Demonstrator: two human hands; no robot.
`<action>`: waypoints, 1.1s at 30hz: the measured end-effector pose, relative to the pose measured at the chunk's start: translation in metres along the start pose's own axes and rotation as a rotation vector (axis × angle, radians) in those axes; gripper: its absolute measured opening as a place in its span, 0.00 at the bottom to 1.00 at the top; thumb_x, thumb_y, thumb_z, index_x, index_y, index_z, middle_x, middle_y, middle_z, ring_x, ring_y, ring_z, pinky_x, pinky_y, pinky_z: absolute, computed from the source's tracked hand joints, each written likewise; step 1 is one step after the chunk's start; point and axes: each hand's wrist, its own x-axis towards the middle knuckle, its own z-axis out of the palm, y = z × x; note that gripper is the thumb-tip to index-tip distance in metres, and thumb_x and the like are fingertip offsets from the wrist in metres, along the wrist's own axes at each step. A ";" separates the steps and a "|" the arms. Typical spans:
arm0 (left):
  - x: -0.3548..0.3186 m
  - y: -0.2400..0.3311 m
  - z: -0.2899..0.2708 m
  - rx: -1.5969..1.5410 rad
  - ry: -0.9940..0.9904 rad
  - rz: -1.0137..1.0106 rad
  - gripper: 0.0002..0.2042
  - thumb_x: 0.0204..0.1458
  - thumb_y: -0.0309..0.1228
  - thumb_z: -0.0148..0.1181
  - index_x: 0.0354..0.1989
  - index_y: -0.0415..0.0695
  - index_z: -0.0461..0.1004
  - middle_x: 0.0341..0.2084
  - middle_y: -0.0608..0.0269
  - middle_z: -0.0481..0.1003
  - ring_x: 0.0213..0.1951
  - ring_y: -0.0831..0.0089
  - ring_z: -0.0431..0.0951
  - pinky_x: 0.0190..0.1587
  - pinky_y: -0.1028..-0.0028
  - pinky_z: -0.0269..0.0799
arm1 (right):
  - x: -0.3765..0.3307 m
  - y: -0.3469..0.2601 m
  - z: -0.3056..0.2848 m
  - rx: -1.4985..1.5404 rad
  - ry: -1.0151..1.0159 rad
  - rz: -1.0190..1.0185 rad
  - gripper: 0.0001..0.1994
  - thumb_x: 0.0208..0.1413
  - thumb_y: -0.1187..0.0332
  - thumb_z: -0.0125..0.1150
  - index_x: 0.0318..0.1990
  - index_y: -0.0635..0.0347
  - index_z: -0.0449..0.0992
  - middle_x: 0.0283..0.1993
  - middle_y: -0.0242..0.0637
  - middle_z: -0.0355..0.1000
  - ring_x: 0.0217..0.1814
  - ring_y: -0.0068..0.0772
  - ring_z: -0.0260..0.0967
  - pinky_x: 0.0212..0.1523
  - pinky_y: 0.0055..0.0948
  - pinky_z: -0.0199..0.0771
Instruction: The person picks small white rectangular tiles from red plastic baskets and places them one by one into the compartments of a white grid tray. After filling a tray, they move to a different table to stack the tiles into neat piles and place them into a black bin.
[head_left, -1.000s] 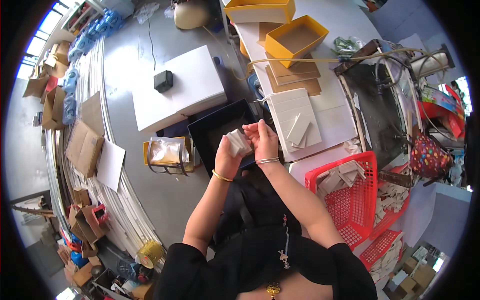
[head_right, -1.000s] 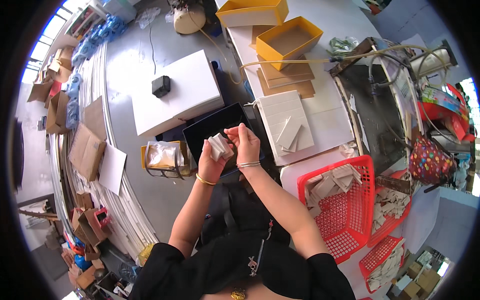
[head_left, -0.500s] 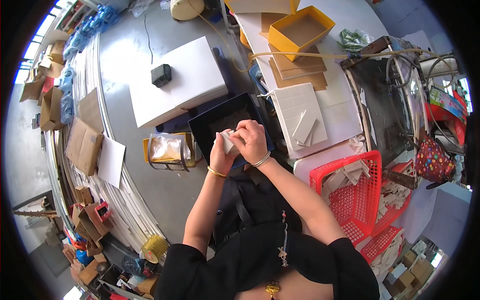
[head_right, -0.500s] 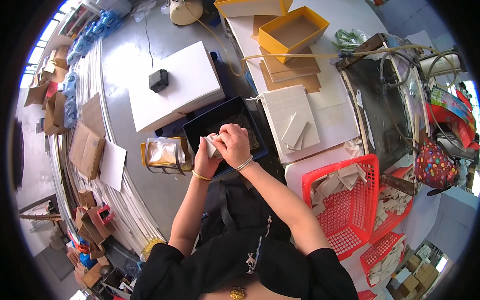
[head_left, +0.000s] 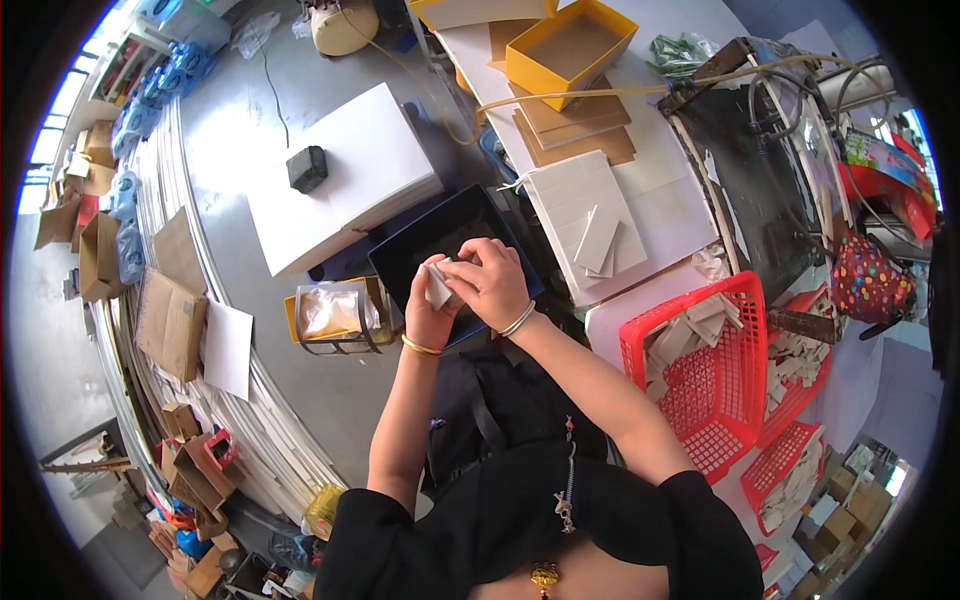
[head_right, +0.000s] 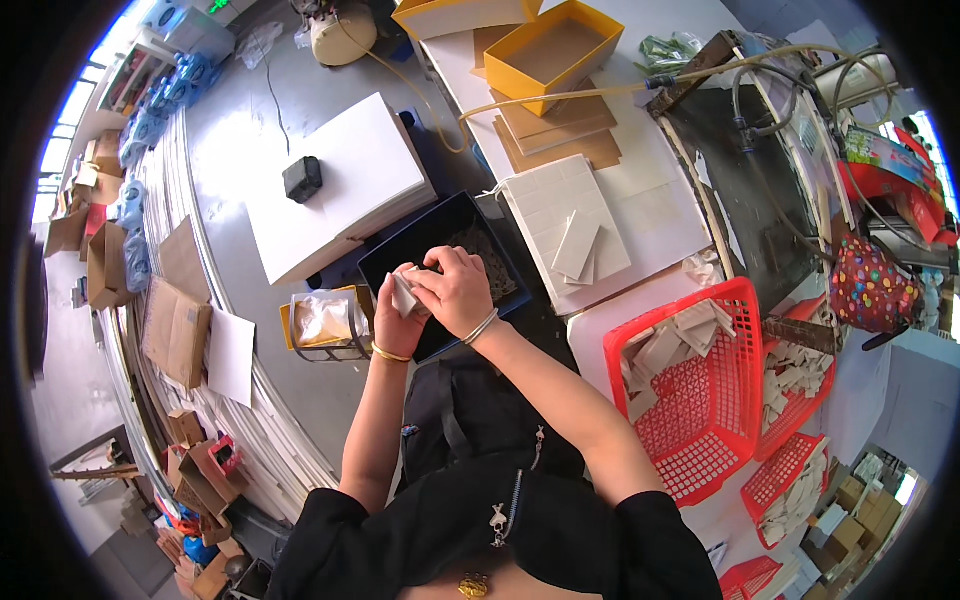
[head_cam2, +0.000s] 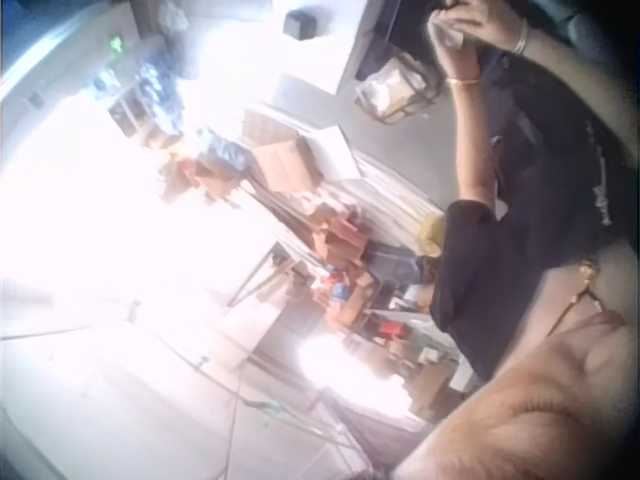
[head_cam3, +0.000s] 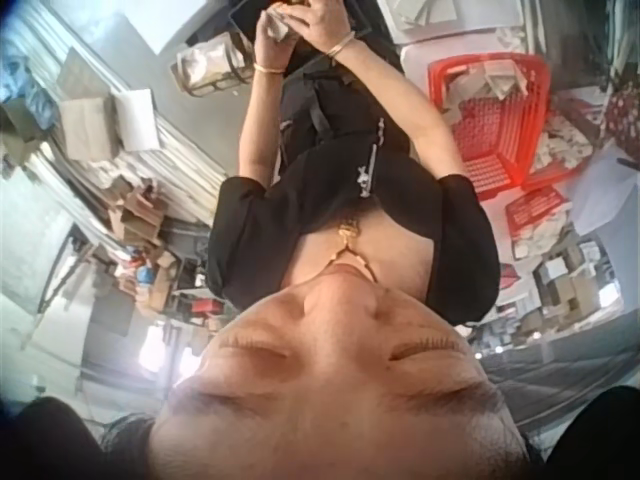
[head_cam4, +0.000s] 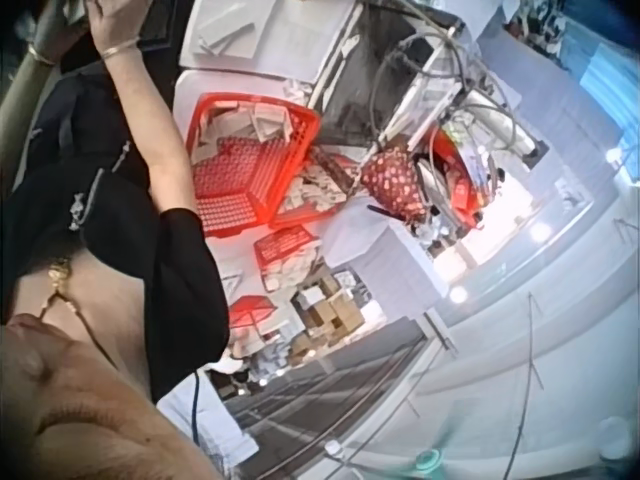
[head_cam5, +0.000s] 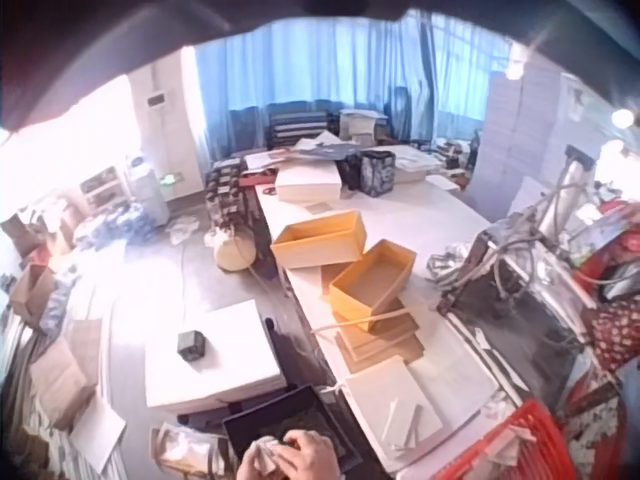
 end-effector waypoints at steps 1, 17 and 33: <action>0.000 -0.001 0.003 0.070 0.016 0.018 0.16 0.58 0.43 0.45 0.48 0.48 0.67 0.38 0.65 0.72 0.39 0.74 0.75 0.41 0.73 0.74 | -0.003 0.002 -0.001 -0.006 0.007 -0.008 0.08 0.39 0.68 0.66 0.32 0.48 0.79 0.34 0.26 0.65 0.34 0.28 0.65 0.36 0.30 0.61; 0.003 -0.009 -0.004 -0.226 -0.040 -0.121 0.19 0.56 0.47 0.47 0.49 0.49 0.69 0.38 0.63 0.74 0.39 0.67 0.75 0.41 0.66 0.72 | -0.032 0.030 -0.010 0.262 0.089 0.321 0.10 0.44 0.70 0.64 0.37 0.52 0.79 0.32 0.33 0.68 0.28 0.31 0.68 0.28 0.28 0.68; 0.001 -0.019 0.013 -0.494 -0.287 -0.194 0.22 0.54 0.46 0.47 0.48 0.43 0.69 0.33 0.66 0.67 0.31 0.75 0.63 0.31 0.75 0.61 | -0.048 0.017 -0.018 0.424 0.119 0.399 0.09 0.47 0.68 0.63 0.21 0.59 0.71 0.24 0.32 0.65 0.23 0.32 0.64 0.25 0.28 0.63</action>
